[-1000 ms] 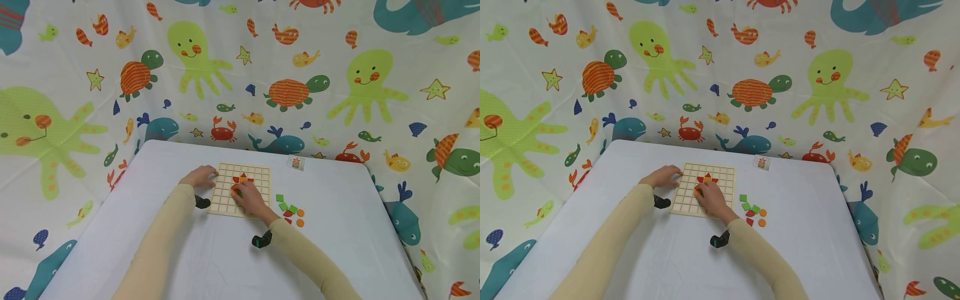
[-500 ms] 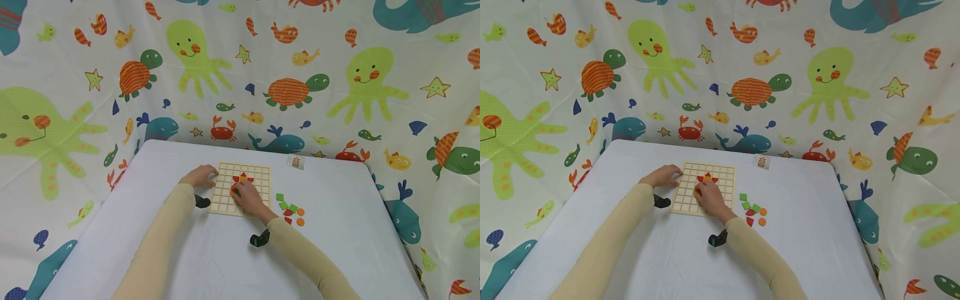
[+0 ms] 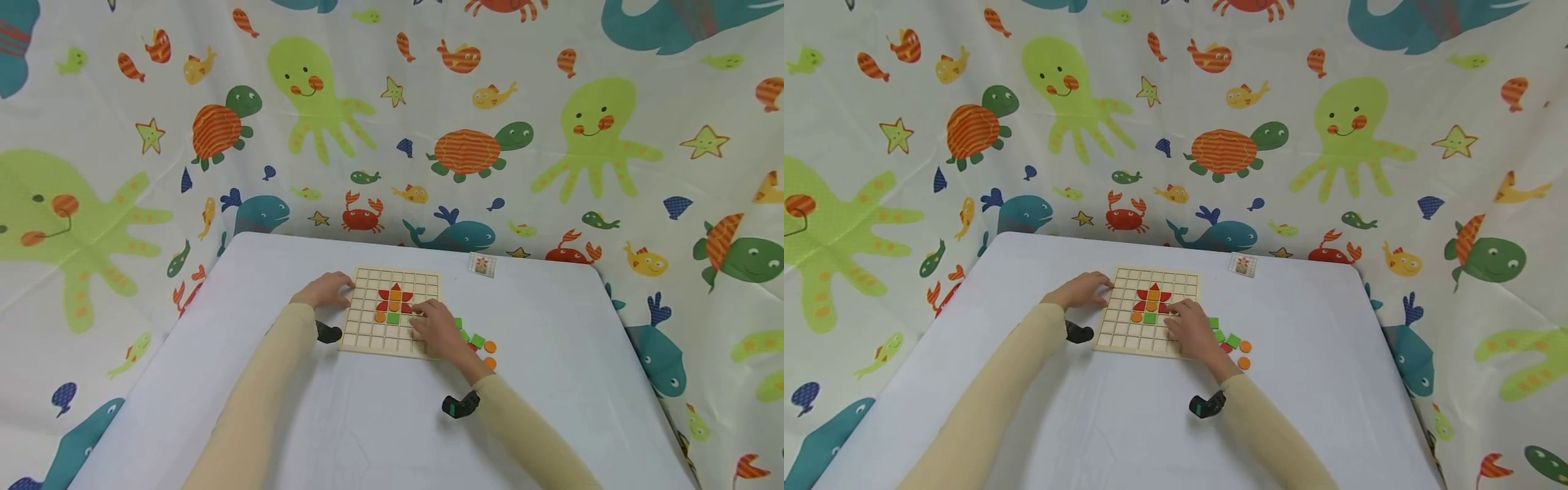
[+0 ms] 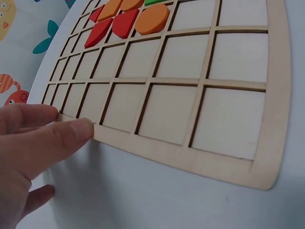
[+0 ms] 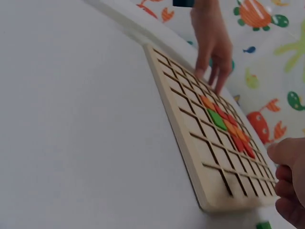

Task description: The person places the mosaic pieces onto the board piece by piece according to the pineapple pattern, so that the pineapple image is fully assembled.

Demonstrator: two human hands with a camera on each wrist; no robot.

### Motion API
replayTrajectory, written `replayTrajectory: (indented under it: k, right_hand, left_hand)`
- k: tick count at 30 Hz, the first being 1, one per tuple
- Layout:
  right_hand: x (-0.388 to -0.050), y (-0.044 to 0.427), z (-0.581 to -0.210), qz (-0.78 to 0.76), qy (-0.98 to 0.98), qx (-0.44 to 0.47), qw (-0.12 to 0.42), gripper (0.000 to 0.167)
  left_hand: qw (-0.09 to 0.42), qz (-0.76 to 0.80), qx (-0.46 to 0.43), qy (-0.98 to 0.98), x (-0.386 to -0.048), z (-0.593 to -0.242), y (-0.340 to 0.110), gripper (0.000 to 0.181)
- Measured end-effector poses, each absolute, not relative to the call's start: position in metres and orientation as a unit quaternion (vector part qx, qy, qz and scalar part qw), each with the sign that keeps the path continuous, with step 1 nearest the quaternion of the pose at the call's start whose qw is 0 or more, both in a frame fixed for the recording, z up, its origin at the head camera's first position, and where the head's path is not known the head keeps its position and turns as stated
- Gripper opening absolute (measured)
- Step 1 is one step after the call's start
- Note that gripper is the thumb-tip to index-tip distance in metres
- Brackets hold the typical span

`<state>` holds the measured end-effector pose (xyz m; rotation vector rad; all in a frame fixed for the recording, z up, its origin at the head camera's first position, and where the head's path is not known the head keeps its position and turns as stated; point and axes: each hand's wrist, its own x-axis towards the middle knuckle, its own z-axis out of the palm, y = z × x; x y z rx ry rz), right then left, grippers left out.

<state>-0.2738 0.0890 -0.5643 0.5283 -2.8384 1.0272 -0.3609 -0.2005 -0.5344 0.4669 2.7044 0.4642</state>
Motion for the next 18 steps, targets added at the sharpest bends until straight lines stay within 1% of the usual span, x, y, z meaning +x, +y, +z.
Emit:
replayTrajectory:
  k: [4, 11, 14, 18]
  right_hand:
    - [-0.264, 0.136, -0.561, 0.339, -0.932, 0.122, 0.041, 0.025]
    - [-0.249, 0.216, -0.557, 0.307, -0.950, 0.049, 0.015, 0.034]
    - [-0.244, 0.240, -0.557, 0.280, -0.959, 0.032, -0.011, 0.037]
    - [-0.238, 0.253, -0.559, 0.260, -0.964, 0.030, -0.037, 0.040]
  left_hand:
    - [0.174, 0.166, 0.170, 0.956, -0.361, -0.536, -0.202, 0.048]
    - [0.171, 0.162, 0.171, 0.957, -0.359, -0.534, -0.201, 0.047]
    - [0.170, 0.160, 0.171, 0.957, -0.359, -0.533, -0.201, 0.047]
    - [0.174, 0.164, 0.169, 0.956, -0.358, -0.532, -0.200, 0.047]
